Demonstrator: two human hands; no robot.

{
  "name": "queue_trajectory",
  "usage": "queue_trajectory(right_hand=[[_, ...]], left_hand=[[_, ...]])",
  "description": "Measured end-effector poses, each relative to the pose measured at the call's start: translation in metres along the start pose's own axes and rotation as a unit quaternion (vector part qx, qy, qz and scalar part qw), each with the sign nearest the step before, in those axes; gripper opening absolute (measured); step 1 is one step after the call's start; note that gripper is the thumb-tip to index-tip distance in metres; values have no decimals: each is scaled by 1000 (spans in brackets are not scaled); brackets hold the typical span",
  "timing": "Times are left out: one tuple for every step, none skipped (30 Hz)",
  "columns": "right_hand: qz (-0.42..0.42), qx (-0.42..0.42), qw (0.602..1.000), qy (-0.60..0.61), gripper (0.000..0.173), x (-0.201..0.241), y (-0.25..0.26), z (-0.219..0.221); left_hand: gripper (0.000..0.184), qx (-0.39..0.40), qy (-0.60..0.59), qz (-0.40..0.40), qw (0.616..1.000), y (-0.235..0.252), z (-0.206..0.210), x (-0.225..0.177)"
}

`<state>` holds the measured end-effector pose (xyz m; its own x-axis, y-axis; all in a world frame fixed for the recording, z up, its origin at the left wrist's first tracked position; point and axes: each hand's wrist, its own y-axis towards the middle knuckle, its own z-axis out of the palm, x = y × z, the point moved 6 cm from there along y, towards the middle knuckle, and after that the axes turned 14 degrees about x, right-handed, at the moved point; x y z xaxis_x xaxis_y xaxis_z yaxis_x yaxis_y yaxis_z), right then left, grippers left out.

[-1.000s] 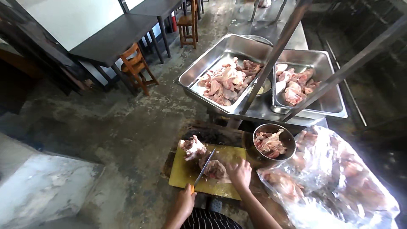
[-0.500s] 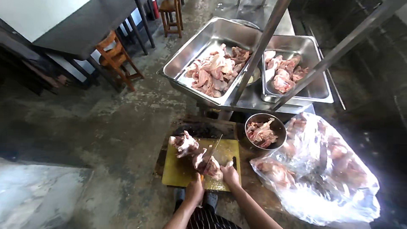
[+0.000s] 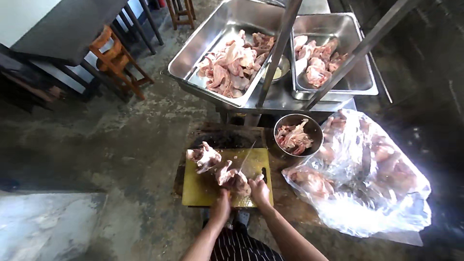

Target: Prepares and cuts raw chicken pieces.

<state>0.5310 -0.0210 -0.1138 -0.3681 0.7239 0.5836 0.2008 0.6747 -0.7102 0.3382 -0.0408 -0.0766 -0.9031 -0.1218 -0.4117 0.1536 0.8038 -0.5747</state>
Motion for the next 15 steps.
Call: queue_trajectory(right_hand=[[2, -2, 1000, -6, 45, 0, 1, 0], [4, -2, 1000, -9, 45, 3, 3, -3], [7, -6, 1000, -2, 45, 3, 4, -5], [12, -9, 1000, 5, 46, -2, 1, -3], [10, -12, 1000, 5, 45, -5, 1, -1], [7, -13, 1000, 3, 44, -3, 3, -2], [9, -12, 1000, 3, 44, -2, 4, -3], [16, -9, 1000, 2, 45, -3, 4, -2], [23, -6, 1000, 3, 46, -4, 3, -2], [23, -6, 1000, 6, 46, -5, 4, -2], [18, -7, 1000, 8, 45, -5, 4, -2], [18, -6, 1000, 9, 46, -5, 4, -2], [15, -7, 1000, 9, 46, -5, 5, -2], [11, -8, 1000, 7, 47, -5, 5, -3], [8, -8, 1000, 5, 47, -4, 6, -3]], left_hand=[[49, 66, 11, -54, 996, 13, 16, 12], [48, 96, 16, -85, 992, 22, 19, 13], [48, 109, 17, -96, 989, 27, 18, 12], [48, 118, 12, -95, 988, 26, 19, 14], [48, 122, 0, -88, 989, 26, 18, 17], [49, 124, -13, -79, 989, 29, 14, 17], [49, 121, -21, -71, 990, 29, 7, 15], [48, 111, -21, -65, 991, 24, -2, 9], [47, 90, -19, -55, 994, 17, -13, 0], [47, 58, -18, -35, 998, 9, -26, -11], [46, 17, -21, -6, 1000, 0, -41, -24], [45, -32, -31, 29, 999, -8, -52, -33], [45, -77, -48, 64, 994, -13, -57, -38], [46, -96, -63, 80, 990, -11, -54, -36], [48, -77, -64, 64, 993, -4, -42, -27]])
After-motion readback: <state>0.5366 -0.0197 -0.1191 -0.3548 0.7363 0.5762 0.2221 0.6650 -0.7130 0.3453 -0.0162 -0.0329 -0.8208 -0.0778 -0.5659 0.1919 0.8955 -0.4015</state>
